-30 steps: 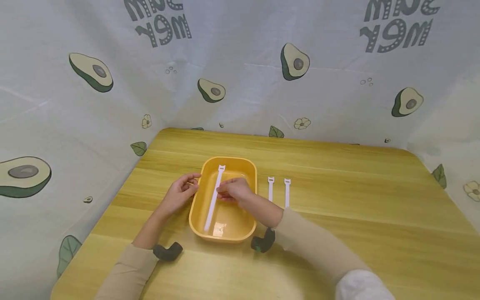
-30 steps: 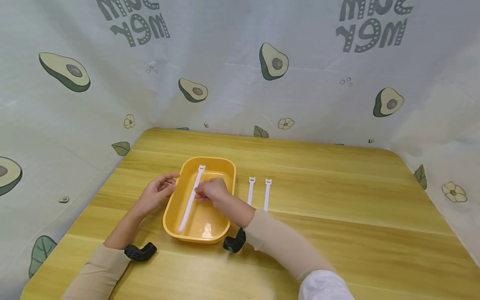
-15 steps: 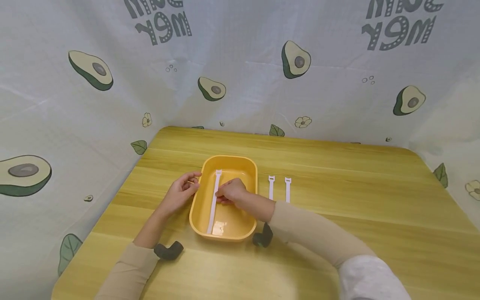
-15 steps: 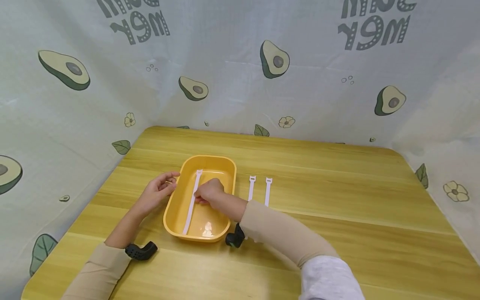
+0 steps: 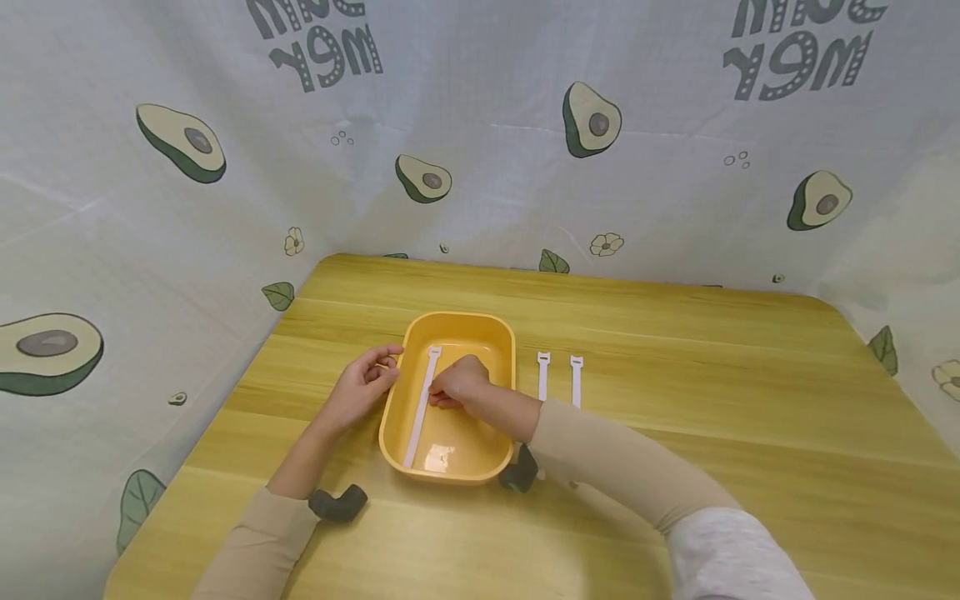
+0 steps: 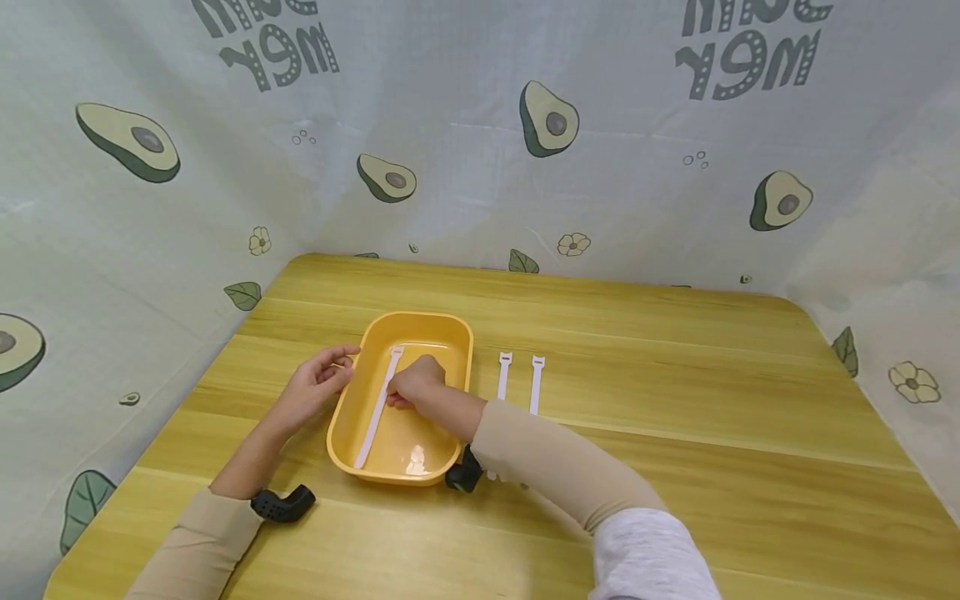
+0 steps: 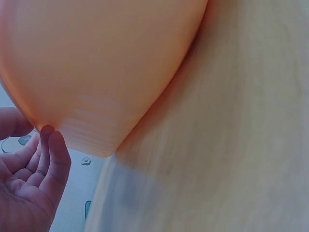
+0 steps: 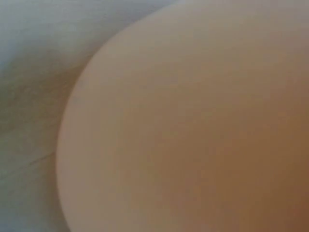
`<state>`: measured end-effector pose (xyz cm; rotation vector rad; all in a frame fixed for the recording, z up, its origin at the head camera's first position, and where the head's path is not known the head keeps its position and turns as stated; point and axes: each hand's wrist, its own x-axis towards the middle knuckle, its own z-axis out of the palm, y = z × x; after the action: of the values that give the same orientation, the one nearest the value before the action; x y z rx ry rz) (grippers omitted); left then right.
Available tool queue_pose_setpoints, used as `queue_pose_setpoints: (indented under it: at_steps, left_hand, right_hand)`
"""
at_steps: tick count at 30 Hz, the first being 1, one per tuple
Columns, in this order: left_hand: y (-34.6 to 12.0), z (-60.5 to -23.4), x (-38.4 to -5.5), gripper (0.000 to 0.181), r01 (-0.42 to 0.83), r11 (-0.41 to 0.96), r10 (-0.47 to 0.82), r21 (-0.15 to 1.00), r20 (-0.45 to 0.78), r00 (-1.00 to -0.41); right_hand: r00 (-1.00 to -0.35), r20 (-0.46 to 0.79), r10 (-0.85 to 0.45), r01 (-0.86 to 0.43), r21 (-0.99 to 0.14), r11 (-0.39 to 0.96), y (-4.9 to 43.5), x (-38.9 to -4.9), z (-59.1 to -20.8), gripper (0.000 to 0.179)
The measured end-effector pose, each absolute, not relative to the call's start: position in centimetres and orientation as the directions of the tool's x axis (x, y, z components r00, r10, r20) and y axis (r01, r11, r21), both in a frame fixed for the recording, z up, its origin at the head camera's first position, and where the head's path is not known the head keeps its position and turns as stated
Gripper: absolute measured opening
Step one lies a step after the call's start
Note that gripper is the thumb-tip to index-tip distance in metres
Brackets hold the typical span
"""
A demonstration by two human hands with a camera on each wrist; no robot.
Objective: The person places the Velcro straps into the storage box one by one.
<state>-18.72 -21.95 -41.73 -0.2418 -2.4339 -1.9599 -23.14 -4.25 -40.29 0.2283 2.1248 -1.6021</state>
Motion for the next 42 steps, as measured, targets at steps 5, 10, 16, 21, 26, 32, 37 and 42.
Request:
queue_pose_setpoints:
  at_steps: [5,10,16,21,26,32,37,42]
  left_hand:
    - [-21.8,-41.7,-18.7,0.035,0.124,0.208,0.114,0.97,0.102,-0.988]
    - [-21.8,-41.8,-18.7,0.035,0.127,0.204,0.112,0.971,0.105,-0.988]
    - [-21.8,-41.9,-18.5,0.037,0.132,0.207,0.113,0.969,0.111,-0.987]
    - [-22.0,-42.0,-18.5,0.037,0.134,0.218,0.11,0.967,0.112,-0.988]
    - [-22.0,-41.9,-18.5,0.037,0.139,0.226,0.106,0.964,0.117,-0.987]
    - [-22.0,-41.7,-18.6,0.037,0.144,0.221,0.113,0.965,0.121,-0.986]
    - [-21.9,-41.6,-18.5,0.037,0.139,0.218,0.118,0.966,0.115,-0.986]
    - [-21.9,-41.5,-18.4,0.037,0.134,0.233,0.105,0.963,0.112,-0.988]
  right_hand:
    - [-0.877,-0.461,-0.135,0.403,-0.858,0.318,-4.1,-23.1,-40.2,0.003]
    - [-0.87,-0.473,-0.136,0.413,-0.852,0.32,-3.9,-23.0,-40.2,0.003]
    - [-0.86,-0.47,-0.201,0.411,-0.869,0.276,-3.2,-22.7,-39.5,0.006]
    - [-0.838,-0.451,-0.306,0.391,-0.889,0.239,-2.1,-22.1,-38.4,0.008]
    - [-0.822,-0.411,-0.395,0.355,-0.911,0.21,-0.3,-20.8,-37.0,0.014]
    - [-0.817,-0.359,-0.451,0.336,-0.932,0.133,2.0,-19.8,-35.8,0.029]
    - [-0.822,-0.34,-0.456,0.339,-0.937,0.088,3.9,-19.4,-35.7,0.03]
    - [-0.824,-0.315,-0.471,0.332,-0.942,0.05,5.8,-19.0,-36.0,0.029]
